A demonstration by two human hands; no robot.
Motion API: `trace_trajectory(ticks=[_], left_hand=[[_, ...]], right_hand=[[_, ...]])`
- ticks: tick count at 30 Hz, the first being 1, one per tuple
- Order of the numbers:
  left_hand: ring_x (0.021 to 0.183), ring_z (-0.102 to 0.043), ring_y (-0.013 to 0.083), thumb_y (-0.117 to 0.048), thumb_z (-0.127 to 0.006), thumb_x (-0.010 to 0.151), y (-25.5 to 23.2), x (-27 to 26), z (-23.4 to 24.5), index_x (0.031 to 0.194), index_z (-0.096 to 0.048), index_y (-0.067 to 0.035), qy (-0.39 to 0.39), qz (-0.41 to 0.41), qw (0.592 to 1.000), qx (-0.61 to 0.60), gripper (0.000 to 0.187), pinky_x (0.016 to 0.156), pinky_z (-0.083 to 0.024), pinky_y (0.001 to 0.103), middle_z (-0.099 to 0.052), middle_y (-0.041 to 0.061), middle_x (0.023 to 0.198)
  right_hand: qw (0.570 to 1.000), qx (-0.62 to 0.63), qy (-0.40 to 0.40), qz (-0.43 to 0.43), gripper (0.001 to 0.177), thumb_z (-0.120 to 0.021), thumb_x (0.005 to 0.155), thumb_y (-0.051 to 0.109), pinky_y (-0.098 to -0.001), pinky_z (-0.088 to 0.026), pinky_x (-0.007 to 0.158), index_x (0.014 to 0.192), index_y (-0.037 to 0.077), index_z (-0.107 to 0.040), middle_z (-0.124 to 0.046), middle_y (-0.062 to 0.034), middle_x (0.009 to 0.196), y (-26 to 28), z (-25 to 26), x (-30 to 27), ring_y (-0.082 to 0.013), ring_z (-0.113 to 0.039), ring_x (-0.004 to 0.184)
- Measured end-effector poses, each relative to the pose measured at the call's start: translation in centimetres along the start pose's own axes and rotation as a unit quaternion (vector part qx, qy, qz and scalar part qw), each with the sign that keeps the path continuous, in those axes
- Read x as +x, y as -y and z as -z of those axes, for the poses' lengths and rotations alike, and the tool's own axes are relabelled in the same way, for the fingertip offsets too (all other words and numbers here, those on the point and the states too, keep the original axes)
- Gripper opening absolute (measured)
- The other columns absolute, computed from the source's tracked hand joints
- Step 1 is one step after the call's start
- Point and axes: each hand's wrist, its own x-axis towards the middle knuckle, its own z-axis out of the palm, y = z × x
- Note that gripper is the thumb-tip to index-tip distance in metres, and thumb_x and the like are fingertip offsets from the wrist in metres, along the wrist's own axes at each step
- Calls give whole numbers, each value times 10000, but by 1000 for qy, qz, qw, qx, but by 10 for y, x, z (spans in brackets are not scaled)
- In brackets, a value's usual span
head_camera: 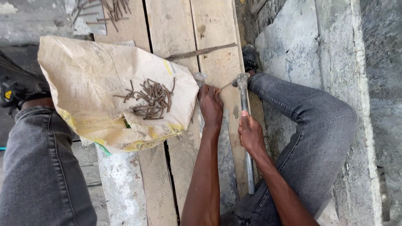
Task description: The person sits on a wooden floor and repeatedly picks up nails from a sack. They use a hammer to drive the nails into a wooden plank positioned against a concrete wall.
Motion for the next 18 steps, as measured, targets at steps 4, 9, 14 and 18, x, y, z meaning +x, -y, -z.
trace_trajectory(ticks=[4,9,14,18], left_hand=[[1001,-732,422,-30,-795,1052,52,-9,-41,984,-753,-60,3,29,1000,4,85,881,-623,527,-617,94,1041],[996,-716,518,-8,-779,1035,33,-5,-29,984,-730,-18,2,30,1000,-7,72,847,-611,584,-603,138,1020],[978,-726,484,-24,-798,1025,47,-7,-39,960,-736,-45,-8,33,999,-2,93,826,-617,561,-606,109,1010],[989,-731,466,-45,-775,1056,48,-18,-40,990,-730,-57,-8,30,999,8,80,838,-625,541,-600,97,1025]], right_hand=[[995,26,-40,91,556,-388,1352,435,-315,-367,358,969,89,-594,-468,-33,583,-6,9,0,-104,-437,369],[964,101,-72,234,534,-330,1346,403,-283,-422,369,999,75,-568,-436,-57,550,37,2,-7,-128,-432,355],[989,-86,-35,117,584,-415,1336,432,-335,-430,421,879,109,-581,-553,-78,551,-48,-11,25,-186,-534,402],[1000,-6,-29,-3,547,-429,1332,446,-303,-383,369,925,111,-571,-500,-14,596,-37,-12,-3,-112,-449,391]])
